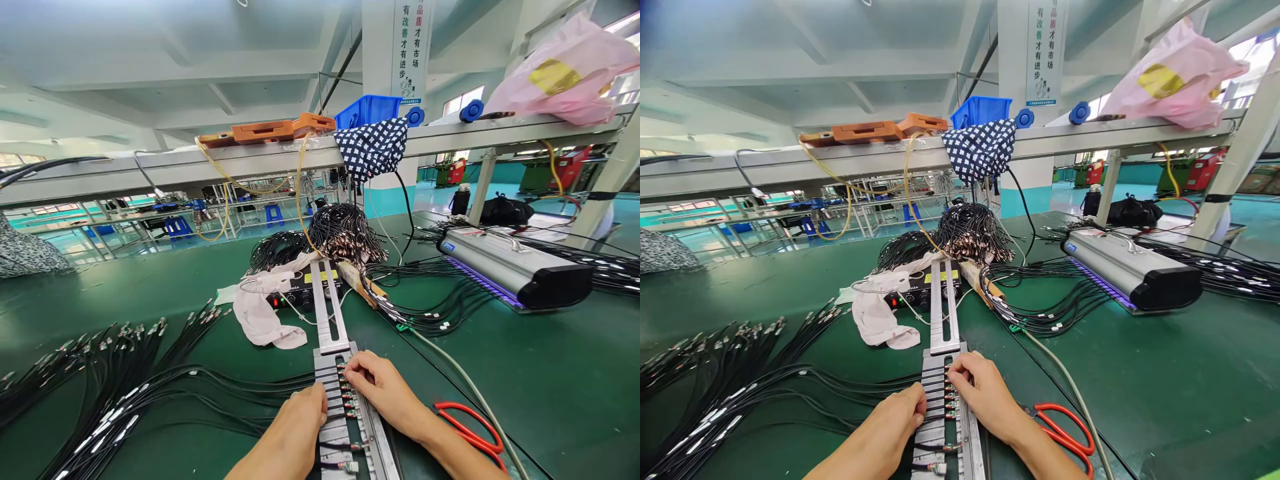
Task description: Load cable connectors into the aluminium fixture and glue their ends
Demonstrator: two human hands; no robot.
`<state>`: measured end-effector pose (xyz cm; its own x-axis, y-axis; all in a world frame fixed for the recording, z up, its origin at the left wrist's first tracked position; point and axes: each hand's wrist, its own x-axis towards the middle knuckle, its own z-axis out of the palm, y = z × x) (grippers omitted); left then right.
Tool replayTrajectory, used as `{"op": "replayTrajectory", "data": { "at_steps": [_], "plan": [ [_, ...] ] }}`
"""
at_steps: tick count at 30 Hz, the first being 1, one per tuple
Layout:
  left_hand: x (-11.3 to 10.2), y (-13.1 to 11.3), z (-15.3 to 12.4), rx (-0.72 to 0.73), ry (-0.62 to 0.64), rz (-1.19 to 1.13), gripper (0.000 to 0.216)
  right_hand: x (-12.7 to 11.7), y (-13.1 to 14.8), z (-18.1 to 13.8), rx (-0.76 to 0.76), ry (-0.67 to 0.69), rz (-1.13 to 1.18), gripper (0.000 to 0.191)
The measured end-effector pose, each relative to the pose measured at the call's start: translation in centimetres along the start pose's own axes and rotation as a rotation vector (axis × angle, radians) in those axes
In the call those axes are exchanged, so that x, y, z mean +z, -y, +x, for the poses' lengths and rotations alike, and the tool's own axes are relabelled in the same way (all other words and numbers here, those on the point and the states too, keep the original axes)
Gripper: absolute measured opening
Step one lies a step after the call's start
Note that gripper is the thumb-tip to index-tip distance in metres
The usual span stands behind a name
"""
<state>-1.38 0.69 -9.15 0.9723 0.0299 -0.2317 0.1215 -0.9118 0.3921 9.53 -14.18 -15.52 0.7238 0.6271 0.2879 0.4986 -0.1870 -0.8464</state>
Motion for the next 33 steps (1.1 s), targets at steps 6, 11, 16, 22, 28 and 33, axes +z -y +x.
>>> {"op": "replayTrajectory", "data": {
  "at_steps": [6,11,16,22,28,33],
  "plan": [
    [0.8,0.7,0.3,0.032,0.001,0.021,0.018,-0.3,1.0,-0.4,0.013,0.023,-0.032,0.014],
    [2.1,2.0,0.6,0.122,-0.084,0.077,0.020,0.0,2.1,-1.0,0.043,0.131,-0.164,0.017],
    [2.4,2.0,0.9,0.125,-0.056,0.163,0.020,0.8,2.5,-0.9,0.086,0.158,-0.318,0.021],
    [2.1,0.2,1.4,0.133,-0.038,0.297,0.026,0.7,2.7,0.4,0.133,0.236,-0.430,0.023],
    [3.4,0.3,0.6,0.100,0.003,0.337,0.031,0.5,3.1,3.0,0.192,0.375,-0.479,0.036],
    [3.4,2.3,-1.4,0.146,-0.071,0.136,0.038,0.3,3.4,2.9,0.179,0.355,-0.448,0.037]
  ]
}}
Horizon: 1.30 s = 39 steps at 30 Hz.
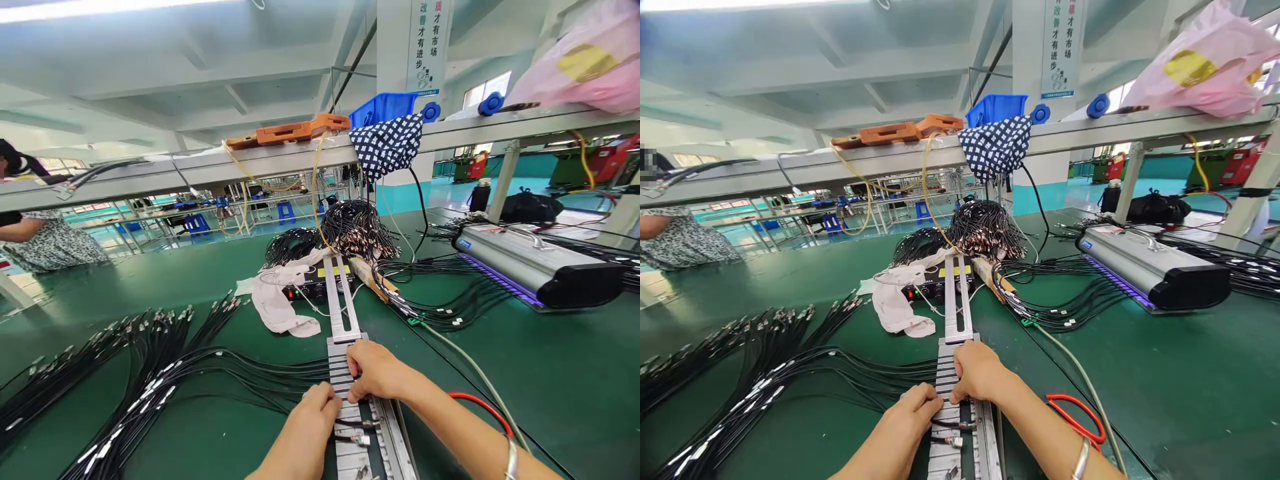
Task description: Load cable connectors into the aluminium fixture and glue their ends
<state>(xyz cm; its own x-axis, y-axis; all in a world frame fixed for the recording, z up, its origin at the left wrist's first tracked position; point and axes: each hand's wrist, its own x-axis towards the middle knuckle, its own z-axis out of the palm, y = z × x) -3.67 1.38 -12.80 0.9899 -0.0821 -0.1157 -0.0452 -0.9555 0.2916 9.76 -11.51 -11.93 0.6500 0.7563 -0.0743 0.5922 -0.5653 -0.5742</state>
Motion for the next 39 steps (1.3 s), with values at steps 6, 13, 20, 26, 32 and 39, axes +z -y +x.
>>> {"op": "replayTrajectory", "data": {
  "at_steps": [6,13,20,26,32,39],
  "plan": [
    [-1.4,0.9,-0.7,-0.015,-0.105,-0.313,0.023,1.4,-1.0,-2.4,-0.111,-0.167,0.113,0.022],
    [-3.1,0.7,-0.5,-0.041,-0.094,-0.336,0.012,1.4,-2.0,-2.9,-0.175,-0.241,0.301,0.010],
    [-2.2,0.7,-0.6,-0.071,-0.028,-0.309,0.014,1.5,-2.8,-2.3,-0.189,-0.262,0.394,0.012],
    [-1.9,1.4,-0.4,-0.027,-0.140,-0.235,0.019,1.8,-2.8,-2.3,-0.195,-0.285,0.426,0.014],
    [-0.8,1.2,-0.3,0.069,-0.205,-0.015,0.027,1.8,-2.8,-2.2,-0.192,-0.297,0.426,0.016],
    [0.2,0.9,-0.3,0.139,-0.247,0.131,0.026,2.0,-2.7,-2.3,-0.195,-0.306,0.415,0.016]
  ]
}}
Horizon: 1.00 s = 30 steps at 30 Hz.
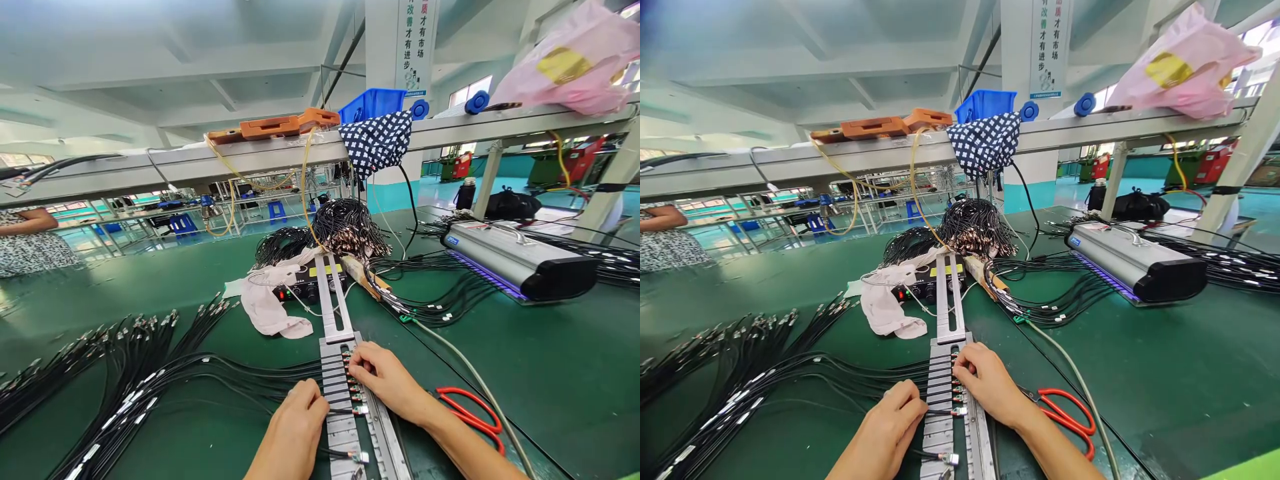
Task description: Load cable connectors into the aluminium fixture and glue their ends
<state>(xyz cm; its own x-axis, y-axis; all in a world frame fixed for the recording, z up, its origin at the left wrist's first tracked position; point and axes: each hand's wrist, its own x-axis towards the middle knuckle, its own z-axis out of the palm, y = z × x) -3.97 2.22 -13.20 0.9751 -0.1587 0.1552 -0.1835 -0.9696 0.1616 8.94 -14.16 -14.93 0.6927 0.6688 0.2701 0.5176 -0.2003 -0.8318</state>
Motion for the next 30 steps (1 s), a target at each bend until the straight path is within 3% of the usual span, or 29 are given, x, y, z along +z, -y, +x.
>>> {"op": "replayTrajectory", "data": {
  "at_steps": [8,18,23,30],
  "plan": [
    [0.8,0.2,0.0,0.103,-0.125,0.090,0.031,0.1,0.1,0.0,0.002,-0.005,-0.015,0.017],
    [0.7,-0.2,-0.4,0.157,-0.146,0.163,0.034,0.1,0.3,-0.2,0.000,0.021,-0.059,0.018],
    [0.9,-0.1,-0.1,0.042,-0.103,-0.025,0.030,-0.1,0.6,-0.6,-0.009,0.077,-0.099,0.011],
    [0.1,-0.3,0.2,-0.081,-0.069,-0.304,0.028,-1.0,1.3,-1.3,-0.007,0.149,-0.134,0.025]
  ]
}}
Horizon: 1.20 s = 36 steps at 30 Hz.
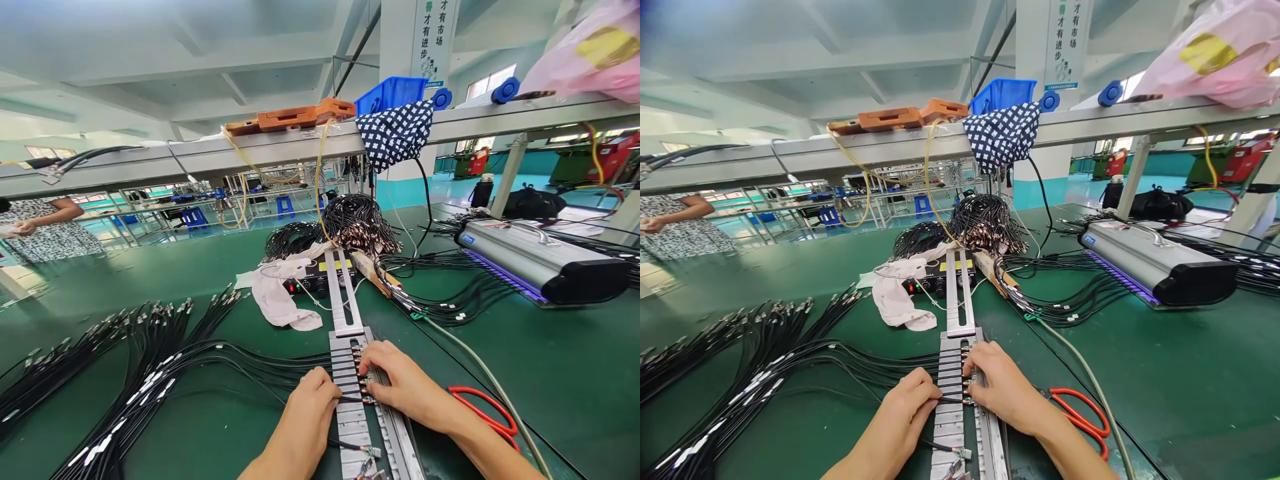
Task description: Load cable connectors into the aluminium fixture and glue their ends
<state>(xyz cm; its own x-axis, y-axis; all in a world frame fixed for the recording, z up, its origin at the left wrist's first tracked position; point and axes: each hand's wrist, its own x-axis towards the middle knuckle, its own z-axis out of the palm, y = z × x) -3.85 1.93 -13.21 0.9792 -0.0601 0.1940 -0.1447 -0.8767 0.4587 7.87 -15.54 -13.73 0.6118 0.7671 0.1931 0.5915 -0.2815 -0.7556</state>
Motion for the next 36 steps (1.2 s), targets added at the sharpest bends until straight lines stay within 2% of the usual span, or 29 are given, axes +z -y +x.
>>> {"op": "replayTrajectory", "data": {
  "at_steps": [2,5,10,13,17,20,23,28,32,34,36],
  "plan": [
    [-0.3,-0.2,0.0,-0.016,-0.007,-0.088,0.026,-0.2,0.1,-0.1,0.005,0.031,-0.006,0.028],
    [-0.3,-0.3,0.0,-0.006,-0.018,-0.096,0.028,0.0,0.5,-0.3,0.032,0.044,-0.057,0.032],
    [-0.2,-0.3,-0.2,-0.007,-0.034,-0.123,0.028,1.7,1.7,-0.5,0.092,-0.046,-0.230,0.035],
    [-0.2,-0.3,-0.2,-0.075,-0.034,-0.201,0.024,2.1,1.4,-0.3,0.105,-0.100,-0.121,0.035],
    [0.0,-0.3,0.0,-0.176,-0.036,-0.264,0.023,1.1,-0.3,0.2,0.104,-0.098,0.101,0.025],
    [0.1,-0.3,0.2,-0.214,-0.040,-0.290,0.023,0.3,-0.5,0.3,0.121,-0.108,0.139,0.018],
    [0.2,-0.3,0.2,-0.198,-0.052,-0.310,0.023,0.2,0.5,-0.2,0.100,-0.101,0.130,0.015],
    [0.3,-0.2,-0.1,-0.180,-0.054,-0.334,0.026,0.9,2.5,-1.4,-0.003,-0.004,-0.006,0.020],
    [0.2,-0.4,0.0,-0.159,-0.060,-0.305,0.026,2.0,2.7,-1.8,-0.090,0.053,-0.246,0.026],
    [0.3,-0.4,0.0,-0.110,-0.047,-0.227,0.025,2.9,2.2,-2.0,-0.152,0.073,-0.406,0.031],
    [0.9,-0.4,-0.3,-0.010,-0.025,-0.023,0.024,4.3,1.2,-2.4,-0.268,0.067,-0.554,0.043]
  ]
}}
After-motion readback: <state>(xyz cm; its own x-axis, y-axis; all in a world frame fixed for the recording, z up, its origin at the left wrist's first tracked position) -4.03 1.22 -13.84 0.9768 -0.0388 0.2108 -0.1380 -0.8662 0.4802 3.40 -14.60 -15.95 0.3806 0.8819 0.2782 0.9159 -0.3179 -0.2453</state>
